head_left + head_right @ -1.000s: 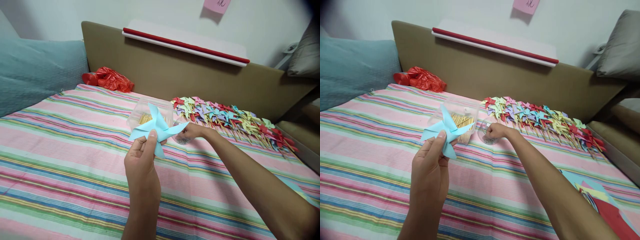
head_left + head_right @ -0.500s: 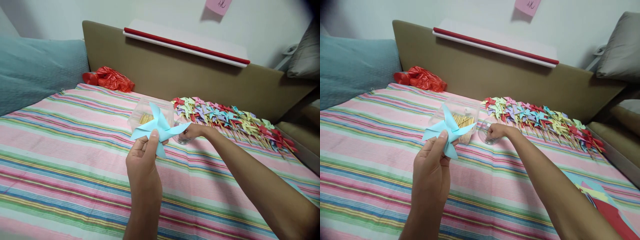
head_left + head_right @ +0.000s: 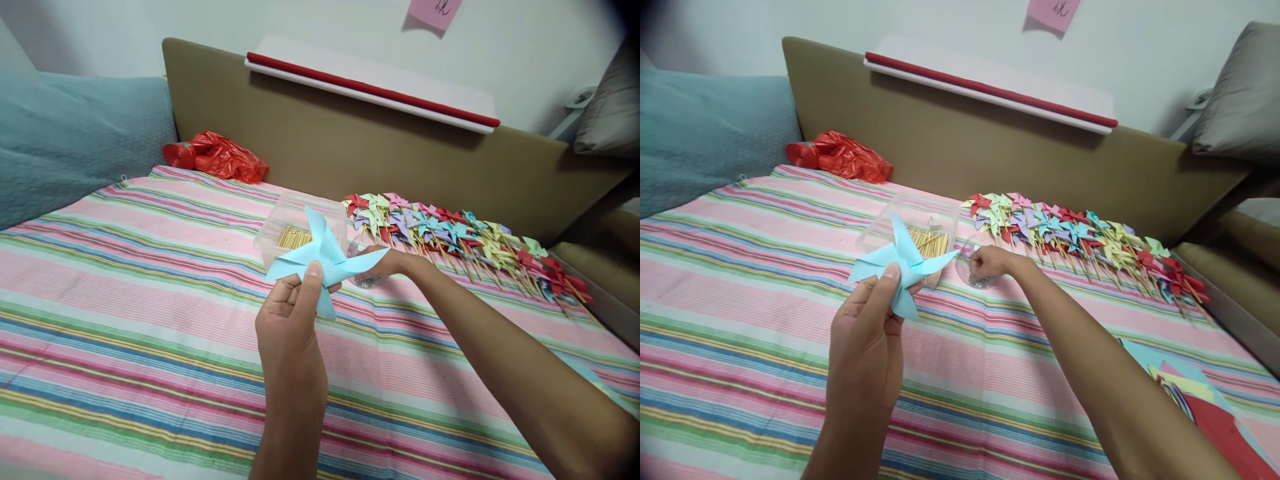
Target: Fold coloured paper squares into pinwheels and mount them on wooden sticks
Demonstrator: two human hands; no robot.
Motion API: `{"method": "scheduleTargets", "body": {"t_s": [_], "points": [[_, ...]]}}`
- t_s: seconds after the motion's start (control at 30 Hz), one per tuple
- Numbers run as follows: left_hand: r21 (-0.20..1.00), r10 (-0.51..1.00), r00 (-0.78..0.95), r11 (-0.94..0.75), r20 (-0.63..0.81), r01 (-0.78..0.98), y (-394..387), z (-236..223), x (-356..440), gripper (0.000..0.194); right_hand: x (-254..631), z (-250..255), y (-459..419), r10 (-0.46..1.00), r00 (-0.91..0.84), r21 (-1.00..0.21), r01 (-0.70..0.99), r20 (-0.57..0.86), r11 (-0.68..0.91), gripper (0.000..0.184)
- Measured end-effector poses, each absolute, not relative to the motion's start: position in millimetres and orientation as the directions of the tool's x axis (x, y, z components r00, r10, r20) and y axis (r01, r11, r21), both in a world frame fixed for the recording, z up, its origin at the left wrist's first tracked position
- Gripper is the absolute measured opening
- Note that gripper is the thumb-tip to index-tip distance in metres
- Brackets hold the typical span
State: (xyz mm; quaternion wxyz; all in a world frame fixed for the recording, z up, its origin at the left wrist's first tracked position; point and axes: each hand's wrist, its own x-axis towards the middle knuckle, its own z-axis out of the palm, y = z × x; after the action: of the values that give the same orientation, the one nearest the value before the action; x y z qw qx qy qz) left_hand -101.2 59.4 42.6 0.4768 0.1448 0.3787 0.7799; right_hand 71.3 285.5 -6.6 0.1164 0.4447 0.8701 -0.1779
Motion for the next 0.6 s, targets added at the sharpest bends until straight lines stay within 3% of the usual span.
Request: {"method": "scheduleTargets", "body": {"t_s": [0.3,0.5,0.6], "points": [[0.745,0.851,-0.516,-0.281,-0.098,-0.605,61,36,-105,0.017,71,22,275,0.752,-0.648,-0.235,0.754,-0.118,0.613,0.012],[0.739,0.857,-0.509,-0.293,-0.079,-0.607,61,33,-104,0.016,127,64,205,0.830,-0.546,-0.149,0.817,0.111,0.557,0.014],[0.750,0.875,-0.482,-0.283,-0.054,-0.598,61,35,-97,0.016,176,50,141,0.863,-0.504,-0.149,0.855,-0.021,0.496,0.012]]}}
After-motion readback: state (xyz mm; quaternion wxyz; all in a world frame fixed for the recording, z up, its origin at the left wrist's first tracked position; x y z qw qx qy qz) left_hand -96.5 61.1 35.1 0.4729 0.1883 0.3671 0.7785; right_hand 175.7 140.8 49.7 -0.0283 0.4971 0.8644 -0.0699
